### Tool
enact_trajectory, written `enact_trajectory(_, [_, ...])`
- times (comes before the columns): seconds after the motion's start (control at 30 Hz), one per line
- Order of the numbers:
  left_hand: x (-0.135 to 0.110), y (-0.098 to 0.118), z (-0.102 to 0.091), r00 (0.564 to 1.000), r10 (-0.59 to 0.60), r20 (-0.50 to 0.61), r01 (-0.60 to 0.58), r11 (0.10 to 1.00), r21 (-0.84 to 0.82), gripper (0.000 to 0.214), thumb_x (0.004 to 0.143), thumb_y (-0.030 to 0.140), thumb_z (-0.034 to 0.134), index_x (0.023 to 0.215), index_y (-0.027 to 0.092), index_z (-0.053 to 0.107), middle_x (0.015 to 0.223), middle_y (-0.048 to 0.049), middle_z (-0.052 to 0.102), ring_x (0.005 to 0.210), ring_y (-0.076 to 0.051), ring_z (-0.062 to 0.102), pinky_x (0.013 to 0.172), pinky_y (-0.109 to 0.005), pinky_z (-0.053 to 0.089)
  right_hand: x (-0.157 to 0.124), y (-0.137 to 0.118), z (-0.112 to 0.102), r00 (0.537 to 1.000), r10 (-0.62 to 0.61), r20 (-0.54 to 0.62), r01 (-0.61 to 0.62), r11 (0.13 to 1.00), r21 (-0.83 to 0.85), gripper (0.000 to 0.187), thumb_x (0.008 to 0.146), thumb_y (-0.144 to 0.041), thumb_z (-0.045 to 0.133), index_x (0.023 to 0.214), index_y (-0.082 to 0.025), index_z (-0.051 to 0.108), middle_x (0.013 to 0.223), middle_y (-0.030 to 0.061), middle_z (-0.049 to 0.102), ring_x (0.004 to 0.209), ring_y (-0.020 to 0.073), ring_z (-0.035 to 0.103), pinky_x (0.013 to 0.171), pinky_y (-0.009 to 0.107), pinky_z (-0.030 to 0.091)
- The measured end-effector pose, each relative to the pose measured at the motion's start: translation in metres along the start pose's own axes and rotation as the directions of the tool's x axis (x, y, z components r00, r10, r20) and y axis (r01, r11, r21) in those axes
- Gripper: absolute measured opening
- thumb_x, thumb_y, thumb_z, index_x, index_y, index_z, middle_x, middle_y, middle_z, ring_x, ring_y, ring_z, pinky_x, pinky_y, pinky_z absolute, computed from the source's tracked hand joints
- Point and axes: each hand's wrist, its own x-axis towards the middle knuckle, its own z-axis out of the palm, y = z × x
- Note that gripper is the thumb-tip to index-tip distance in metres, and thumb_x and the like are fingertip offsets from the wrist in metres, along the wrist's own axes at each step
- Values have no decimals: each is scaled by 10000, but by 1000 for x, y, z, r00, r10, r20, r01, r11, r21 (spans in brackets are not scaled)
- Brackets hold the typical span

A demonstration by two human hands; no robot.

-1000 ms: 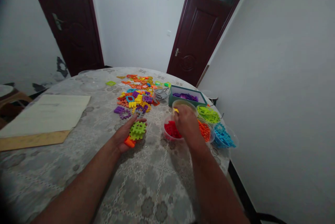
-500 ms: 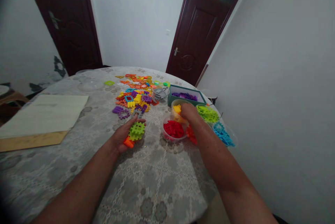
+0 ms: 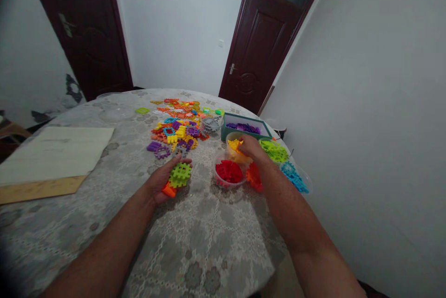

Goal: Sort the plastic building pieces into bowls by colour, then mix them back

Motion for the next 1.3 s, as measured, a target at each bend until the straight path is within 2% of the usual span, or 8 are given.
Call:
enact_trajectory(0.17, [-2,1,2,1000,7,-14,-7,1000,11,285,1009,403,665,1028,134,759,907,-100,755,552,-160,696,394,-244,531,-20,19,-36,993,79,-91,-39,923,384,504,773,-221,630,1261,-143,732,881,72,773,710,199,696,605,270,523])
enact_trajectory(0.3, [-4,3,5,1000,2,-29,-1,999,37,279,1022,381,644,1041,128,761,859,-92,745,531,-155,678,406,-246,544,-56,46,-60,964,178,-199,-32,816,577,529,757,-288,599,1259,-139,672,859,46,720,612,146,606,532,250,473])
enact_trajectory(0.47, [-5,4,9,999,9,-53,-7,999,35,238,1016,336,655,1005,126,766,919,-102,757,583,-164,710,446,-255,583,-110,79,-59,909,311,-276,-52,743,667,471,689,-334,621,1128,-167,643,779,-10,648,569,138,565,501,253,466])
enact_trajectory(0.7, [1,2,5,998,13,-53,-7,995,95,227,1003,308,654,1053,124,777,950,-111,754,575,-178,714,420,-277,584,-150,106,-39,820,437,-370,-132,772,621,354,695,-353,664,1022,-225,619,797,-23,639,657,183,618,579,294,518])
enact_trajectory(0.8, [1,2,4,998,16,-58,-10,993,115,235,1001,310,654,1062,122,782,943,-111,752,573,-176,712,422,-278,588,-160,107,-33,822,405,-401,-152,834,531,272,766,-368,644,1002,-230,638,805,-13,661,674,187,627,639,306,508])
enact_trajectory(0.97, [-1,3,8,996,16,-87,-5,992,125,223,990,292,661,1055,117,784,963,-115,760,568,-176,713,414,-280,591,-171,98,-20,844,298,-447,-167,936,309,362,869,-342,587,1200,-218,666,809,1,698,737,206,655,715,312,470])
enact_trajectory(1.13, [-3,4,10,996,5,-84,4,994,111,214,996,269,644,1043,110,778,943,-108,756,564,-172,711,419,-279,594,-173,93,-12,863,271,-427,-212,961,179,278,918,-315,569,1136,-210,706,816,30,729,761,221,683,748,320,479])
enact_trajectory(1.3, [-3,4,9,997,2,-79,6,994,109,214,1006,272,631,1046,115,771,918,-98,752,564,-171,709,425,-276,593,-178,91,-15,838,255,-482,-202,966,161,273,947,-338,580,1130,-196,725,947,84,779,878,246,715,849,350,517])
